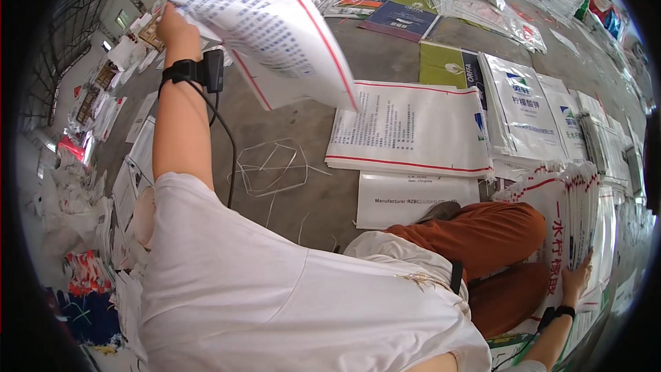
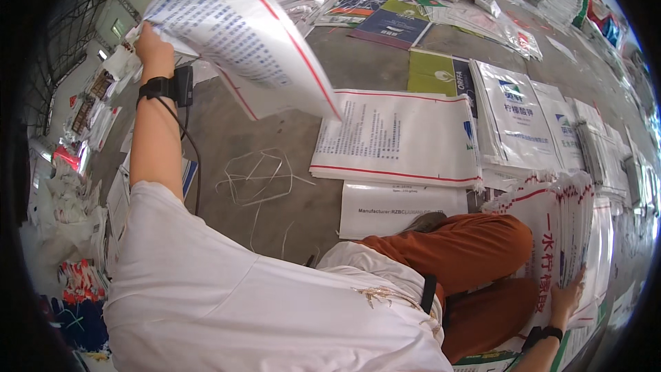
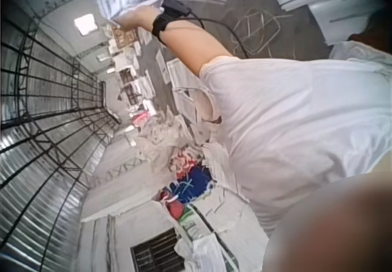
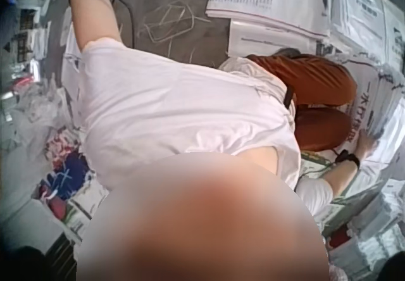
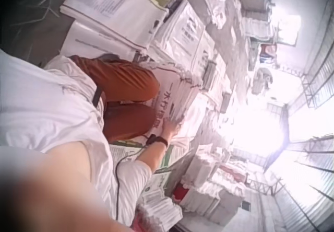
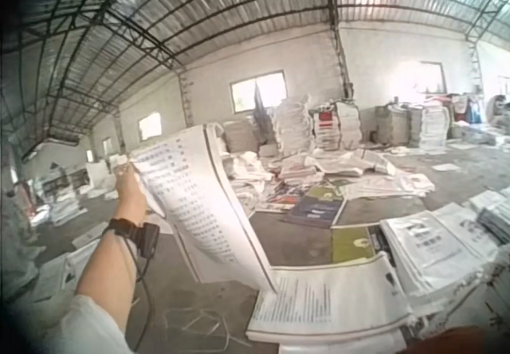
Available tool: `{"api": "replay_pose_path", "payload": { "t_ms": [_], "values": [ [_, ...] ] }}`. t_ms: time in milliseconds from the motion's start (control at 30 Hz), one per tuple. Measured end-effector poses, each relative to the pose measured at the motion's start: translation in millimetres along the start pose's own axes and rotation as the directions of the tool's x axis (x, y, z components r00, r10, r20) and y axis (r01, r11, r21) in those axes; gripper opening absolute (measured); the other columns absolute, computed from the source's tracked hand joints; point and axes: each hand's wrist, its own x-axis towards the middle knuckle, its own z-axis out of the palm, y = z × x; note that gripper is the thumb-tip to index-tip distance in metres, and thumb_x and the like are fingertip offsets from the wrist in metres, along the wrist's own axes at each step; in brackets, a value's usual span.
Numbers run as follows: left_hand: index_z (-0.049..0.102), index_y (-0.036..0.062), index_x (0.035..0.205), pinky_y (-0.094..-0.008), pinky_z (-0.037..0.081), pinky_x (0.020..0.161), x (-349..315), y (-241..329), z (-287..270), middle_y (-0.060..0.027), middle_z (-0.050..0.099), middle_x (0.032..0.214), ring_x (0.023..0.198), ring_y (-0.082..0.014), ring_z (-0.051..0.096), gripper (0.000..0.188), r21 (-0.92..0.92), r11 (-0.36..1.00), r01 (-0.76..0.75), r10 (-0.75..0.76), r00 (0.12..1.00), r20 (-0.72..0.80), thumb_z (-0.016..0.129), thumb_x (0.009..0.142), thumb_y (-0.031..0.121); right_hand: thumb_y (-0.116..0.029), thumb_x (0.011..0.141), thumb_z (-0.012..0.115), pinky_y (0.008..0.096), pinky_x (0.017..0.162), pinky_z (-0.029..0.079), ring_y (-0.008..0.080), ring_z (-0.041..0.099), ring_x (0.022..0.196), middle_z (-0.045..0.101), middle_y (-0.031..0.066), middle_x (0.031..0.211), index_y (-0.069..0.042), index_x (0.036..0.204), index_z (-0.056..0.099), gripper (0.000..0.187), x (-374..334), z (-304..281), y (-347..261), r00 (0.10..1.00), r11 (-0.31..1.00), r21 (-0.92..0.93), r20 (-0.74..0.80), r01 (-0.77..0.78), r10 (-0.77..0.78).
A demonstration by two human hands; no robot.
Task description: Counting and stacking large plastic bags in a warehouse.
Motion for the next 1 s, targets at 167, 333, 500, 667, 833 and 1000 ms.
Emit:
{"api": "replay_pose_path", "payload": {
  "t_ms": [167,333,500,667,833,1000],
  "values": [
    [0.058,0.0006,0.13,-0.0336,0.054,0.091,-17.7,16.6,-26.0,-0.0138,0.067,0.12,0.106,-0.0258,0.068,0.048,-0.608,0.774,0.174,-0.286,0.954,-0.09,0.06,0.083,-0.007,-0.022,0.072,0.08,0.054,0.106,0.046,0.0475,0.056,0.124,0.054,0.0284,0.137,-0.026,0.164,0.015,0.113,-0.2,7.0,10.7,1.0,1.0,0.029,-0.022,-0.012,0.012],
    [0.06,-0.0039,0.122,-0.0394,0.059,0.084,5.3,58.3,6.2,-0.0136,0.069,0.119,0.101,-0.027,0.07,0.033,-0.906,-0.407,0.116,-0.562,0.751,0.348,0.066,0.098,0.016,-0.024,0.072,0.081,0.0534,0.106,0.046,0.0454,0.053,0.129,0.054,0.0269,0.139,-0.025,0.164,0.015,0.113,-8.7,-4.2,-2.4,1.0,1.0,0.007,-0.001,-0.006,0.006],
    [0.058,-0.0034,0.124,-0.0407,0.059,0.083,24.3,132.4,15.7,-0.0154,0.067,0.118,0.1,-0.0286,0.07,0.037,-0.978,-0.207,-0.037,-0.607,0.789,0.098,0.07,0.092,0.013,-0.027,0.073,0.083,0.0527,0.105,0.047,0.044,0.054,0.128,0.055,0.0254,0.135,-0.024,0.164,0.015,0.114,-15.7,3.0,-4.9,0.999,0.998,-0.035,-0.017,-0.046,0.045],
    [0.064,-0.001,0.121,-0.0364,0.055,0.077,-74.4,257.0,-81.9,-0.0097,0.068,0.102,0.091,-0.0199,0.067,0.035,-0.962,-0.193,0.191,-0.335,0.909,0.247,0.065,0.087,0.003,-0.03,0.073,0.085,0.0529,0.102,0.048,0.0428,0.056,0.123,0.057,0.023,0.128,-0.025,0.164,0.014,0.116,-25.0,-8.5,-15.2,0.999,0.998,-0.034,0.013,-0.052,0.052],
    [0.073,0.0112,0.116,-0.0396,0.059,0.077,-231.7,303.0,-120.0,-0.016,0.075,0.106,0.091,-0.0347,0.073,0.04,-0.934,0.356,0.033,0.584,0.773,0.25,0.069,0.079,-0.002,-0.027,0.076,0.082,0.0533,0.104,0.047,0.0422,0.056,0.124,0.056,0.0214,0.13,-0.031,0.164,0.01,0.115,-30.1,-15.5,-19.1,0.999,0.998,-0.032,0.024,-0.045,0.046],
    [0.071,0.012,0.123,-0.0401,0.058,0.081,-345.1,340.2,-102.3,-0.0146,0.073,0.104,0.097,-0.0339,0.072,0.042,-0.88,0.463,0.109,0.775,0.431,0.461,0.074,0.081,0.01,-0.027,0.073,0.085,0.053,0.099,0.048,0.0428,0.058,0.116,0.058,0.0208,0.118,-0.023,0.164,0.018,0.113,-36.4,-21.3,-31.1,0.999,1.0,-0.027,-0.037,-0.01,0.009]
  ]
}}
